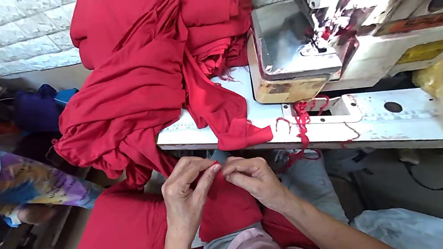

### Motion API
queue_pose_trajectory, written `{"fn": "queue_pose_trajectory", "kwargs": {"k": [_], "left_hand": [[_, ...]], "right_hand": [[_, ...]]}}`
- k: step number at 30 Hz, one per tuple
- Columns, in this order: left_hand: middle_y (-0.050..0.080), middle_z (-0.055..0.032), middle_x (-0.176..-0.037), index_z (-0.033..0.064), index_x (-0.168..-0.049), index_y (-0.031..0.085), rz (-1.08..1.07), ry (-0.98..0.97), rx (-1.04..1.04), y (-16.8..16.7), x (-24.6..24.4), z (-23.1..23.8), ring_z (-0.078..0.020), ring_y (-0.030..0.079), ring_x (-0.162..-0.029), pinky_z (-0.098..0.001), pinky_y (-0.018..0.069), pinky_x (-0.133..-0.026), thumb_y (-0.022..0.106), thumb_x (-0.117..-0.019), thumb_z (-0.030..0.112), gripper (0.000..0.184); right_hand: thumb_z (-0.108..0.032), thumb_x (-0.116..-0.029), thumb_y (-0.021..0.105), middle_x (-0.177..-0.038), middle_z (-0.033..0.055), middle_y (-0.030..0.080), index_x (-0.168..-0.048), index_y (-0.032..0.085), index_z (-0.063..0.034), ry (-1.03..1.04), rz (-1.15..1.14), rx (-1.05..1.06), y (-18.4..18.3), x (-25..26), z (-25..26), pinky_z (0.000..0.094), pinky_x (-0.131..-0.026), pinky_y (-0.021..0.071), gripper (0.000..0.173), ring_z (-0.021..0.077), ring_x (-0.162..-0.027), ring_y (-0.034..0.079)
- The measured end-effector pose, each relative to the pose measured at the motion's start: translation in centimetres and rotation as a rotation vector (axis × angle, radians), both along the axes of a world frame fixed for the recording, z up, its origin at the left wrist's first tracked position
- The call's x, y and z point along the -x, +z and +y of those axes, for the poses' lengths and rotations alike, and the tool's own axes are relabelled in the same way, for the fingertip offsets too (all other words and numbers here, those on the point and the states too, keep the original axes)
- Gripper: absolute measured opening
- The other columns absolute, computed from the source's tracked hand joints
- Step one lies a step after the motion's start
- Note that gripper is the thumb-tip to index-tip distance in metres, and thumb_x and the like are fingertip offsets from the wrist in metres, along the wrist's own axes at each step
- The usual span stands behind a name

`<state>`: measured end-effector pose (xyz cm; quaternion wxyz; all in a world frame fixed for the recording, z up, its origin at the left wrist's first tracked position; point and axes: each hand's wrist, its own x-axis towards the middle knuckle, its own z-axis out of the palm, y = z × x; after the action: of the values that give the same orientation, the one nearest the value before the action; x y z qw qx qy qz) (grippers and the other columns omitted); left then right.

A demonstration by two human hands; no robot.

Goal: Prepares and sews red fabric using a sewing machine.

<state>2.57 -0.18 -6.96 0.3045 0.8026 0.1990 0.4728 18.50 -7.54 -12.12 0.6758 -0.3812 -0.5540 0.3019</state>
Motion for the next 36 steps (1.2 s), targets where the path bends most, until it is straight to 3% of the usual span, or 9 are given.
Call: {"fn": "queue_pose_trajectory", "kwargs": {"k": [2,4,7,19,23,25,29,32,36], "left_hand": [[0.074,-0.0016,-0.096,0.0030,-0.095,0.078,-0.019,0.017,0.003,0.1,0.0,0.1,-0.0034,0.068,-0.092,-0.0183,0.0570,-0.084,0.071,-0.0946,0.012,0.011],[0.074,-0.0009,-0.097,0.0037,-0.095,0.078,-0.058,0.040,0.021,0.1,0.0,0.3,-0.0047,0.068,-0.093,-0.0201,0.0572,-0.085,0.071,-0.0947,0.012,0.011],[0.074,-0.0003,-0.096,0.0039,-0.096,0.077,-0.137,0.116,0.065,-0.3,-0.1,0.5,-0.0059,0.069,-0.093,-0.0218,0.0579,-0.084,0.071,-0.0941,0.011,0.010],[0.074,0.0022,-0.095,0.0055,-0.095,0.076,-0.333,0.175,0.198,-2.1,0.0,1.5,-0.0056,0.068,-0.092,-0.0234,0.0568,-0.085,0.069,-0.0941,0.010,0.009],[0.074,0.0037,-0.095,0.0078,-0.098,0.076,-0.365,0.099,0.198,-2.6,0.2,1.5,-0.0056,0.070,-0.089,-0.0244,0.0589,-0.083,0.068,-0.0966,0.013,0.009],[0.074,0.0051,-0.095,0.0093,-0.098,0.076,-0.360,0.081,0.167,-2.9,0.3,1.7,-0.0045,0.069,-0.090,-0.0232,0.0584,-0.084,0.069,-0.0970,0.015,0.009],[0.072,0.0040,-0.097,0.0082,-0.097,0.076,-0.377,0.093,0.172,-3.2,0.1,2.0,-0.0049,0.067,-0.092,-0.0221,0.0578,-0.083,0.069,-0.0963,0.013,0.008],[0.073,0.0012,-0.094,0.0038,-0.095,0.075,-0.443,0.086,0.333,-3.1,-0.3,2.0,-0.0061,0.069,-0.087,-0.0230,0.0588,-0.080,0.066,-0.0954,0.004,0.009],[0.074,-0.0006,-0.088,0.0031,-0.096,0.074,-0.517,-0.021,0.596,-3.0,-1.0,1.7,-0.0066,0.070,-0.081,-0.0241,0.0596,-0.077,0.063,-0.0963,0.000,0.011]], "right_hand": [[-0.011,-0.0998,0.054,-0.098,0.0056,0.071,-0.095,0.072,0.0044,0.074,-0.087,-0.027,0.0,-0.2,-0.1,0.0210,-0.091,0.0516,0.024,0.0030,-0.100,0.063],[-0.020,-0.0991,0.064,-0.101,0.0064,0.070,-0.095,0.072,0.0034,0.083,-0.109,-0.010,0.1,0.0,-0.3,0.0210,-0.090,0.0531,0.025,0.0042,-0.101,0.063],[-0.017,-0.0926,0.075,-0.100,0.0066,0.071,-0.090,0.074,0.0010,-0.078,-0.133,0.009,0.0,0.7,-0.4,0.0190,-0.087,0.0551,0.019,0.0046,-0.099,0.066],[-0.011,-0.0905,0.073,-0.093,0.0050,0.073,-0.086,0.072,-0.0009,-0.243,-0.149,0.026,0.0,0.9,-0.4,0.0158,-0.078,0.0560,0.011,0.0027,-0.087,0.068],[-0.008,-0.0893,0.072,-0.086,0.0003,0.069,-0.099,0.065,-0.0013,-0.201,-0.078,0.135,0.6,0.9,-0.4,0.0167,-0.069,0.0559,0.014,0.0019,-0.076,0.066],[-0.011,-0.0939,0.069,-0.091,0.0005,0.070,-0.112,0.069,0.0006,-0.145,-0.095,0.209,0.8,0.5,-0.4,0.0174,-0.071,0.0557,0.022,0.0025,-0.079,0.065],[-0.015,-0.0993,0.064,-0.093,0.0007,0.072,-0.106,0.073,-0.0011,-0.110,-0.222,0.203,1.1,-0.2,-0.6,0.0150,-0.073,0.0548,0.018,-0.0009,-0.080,0.065],[-0.013,-0.0979,0.065,-0.088,0.0004,0.071,-0.114,0.069,0.0007,-0.090,-0.301,0.073,2.0,-0.3,-1.0,0.0133,-0.069,0.0533,0.022,-0.0022,-0.075,0.063],[-0.008,-0.0970,0.061,-0.093,0.0052,0.076,-0.105,0.077,-0.0027,-0.016,-0.511,-0.156,3.5,-1.0,-1.5,0.0190,-0.086,0.0554,0.019,0.0045,-0.087,0.069]]}}
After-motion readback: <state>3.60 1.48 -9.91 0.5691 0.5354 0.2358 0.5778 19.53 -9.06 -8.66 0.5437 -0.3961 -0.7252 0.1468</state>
